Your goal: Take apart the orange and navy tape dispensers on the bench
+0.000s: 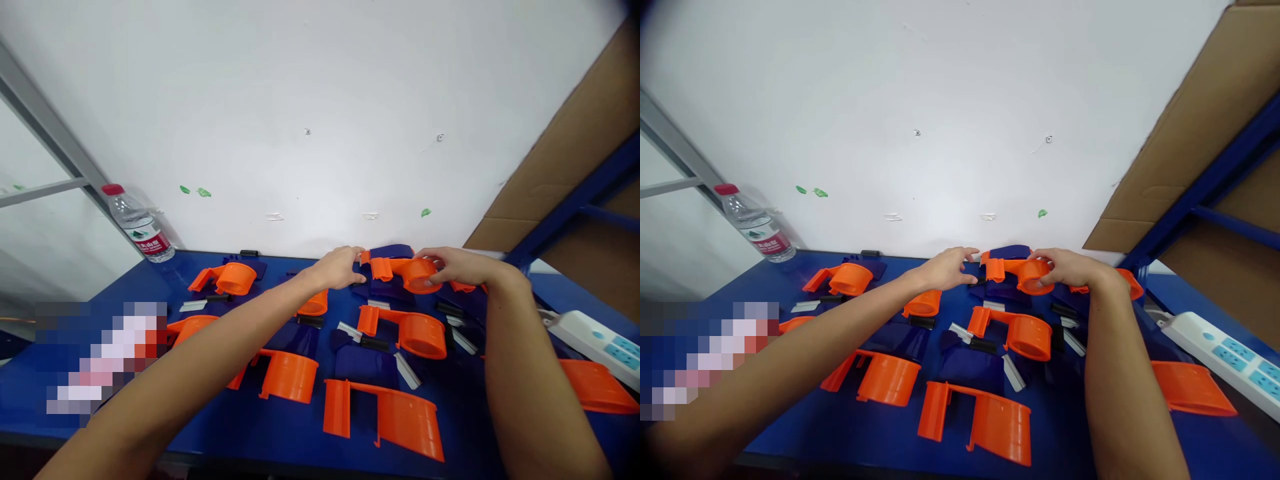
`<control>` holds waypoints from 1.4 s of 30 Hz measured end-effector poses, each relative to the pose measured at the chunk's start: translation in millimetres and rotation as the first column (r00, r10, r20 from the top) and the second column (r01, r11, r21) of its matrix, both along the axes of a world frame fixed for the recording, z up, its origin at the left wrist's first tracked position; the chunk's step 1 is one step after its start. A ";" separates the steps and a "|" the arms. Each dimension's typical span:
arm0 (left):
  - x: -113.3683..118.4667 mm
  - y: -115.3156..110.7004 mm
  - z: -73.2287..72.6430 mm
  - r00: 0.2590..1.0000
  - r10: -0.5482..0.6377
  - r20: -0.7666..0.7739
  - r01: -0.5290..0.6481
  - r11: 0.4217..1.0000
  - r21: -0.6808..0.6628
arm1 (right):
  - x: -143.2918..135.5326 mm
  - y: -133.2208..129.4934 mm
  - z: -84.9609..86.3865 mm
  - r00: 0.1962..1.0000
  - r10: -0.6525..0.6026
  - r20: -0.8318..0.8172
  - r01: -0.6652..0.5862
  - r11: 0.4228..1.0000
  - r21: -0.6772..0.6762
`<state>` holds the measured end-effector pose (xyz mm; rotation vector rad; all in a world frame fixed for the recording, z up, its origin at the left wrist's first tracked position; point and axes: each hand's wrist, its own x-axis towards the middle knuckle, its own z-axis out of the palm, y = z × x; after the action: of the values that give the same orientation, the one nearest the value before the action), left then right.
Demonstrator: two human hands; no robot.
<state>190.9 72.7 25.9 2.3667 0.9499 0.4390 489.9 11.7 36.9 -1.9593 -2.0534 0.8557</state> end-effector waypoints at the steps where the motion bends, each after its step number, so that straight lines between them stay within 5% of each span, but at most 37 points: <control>1: -9.1 -5.4 3.6 1.000 0.019 0.007 -0.019 1.000 0.007 | 0.8 1.5 -2.1 1.000 -0.004 0.016 0.004 1.000 -0.009; 7: -87.0 -43.2 15.1 0.995 0.070 0.076 -0.070 0.998 0.003 | -2.0 8.8 -10.8 0.996 -0.010 0.085 0.014 0.999 -0.043; 14: -140.5 -57.7 -10.5 0.993 -0.063 0.103 0.069 0.996 -0.057 | -1.4 15.1 -23.3 0.998 0.014 0.060 -0.008 0.996 -0.092; 25: -163.6 -55.3 -12.3 0.946 0.113 0.304 -0.138 0.988 0.063 | 13.7 0.6 -10.7 0.989 -0.143 0.035 0.142 0.990 0.007; 32: -152.7 -63.7 -22.3 0.980 -0.059 0.188 0.029 0.987 0.157 | 13.4 26.5 -12.0 0.951 -0.259 0.170 0.203 0.935 0.290; 42: -141.8 -66.3 -37.8 0.968 -0.210 0.138 0.187 0.969 0.160 | -5.3 76.0 -30.0 0.945 -0.069 0.320 -0.011 0.970 0.241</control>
<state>49.1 6.4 -11.9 2.4866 0.6205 0.6201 484.6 87.7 6.9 -2.0983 -2.1684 0.2662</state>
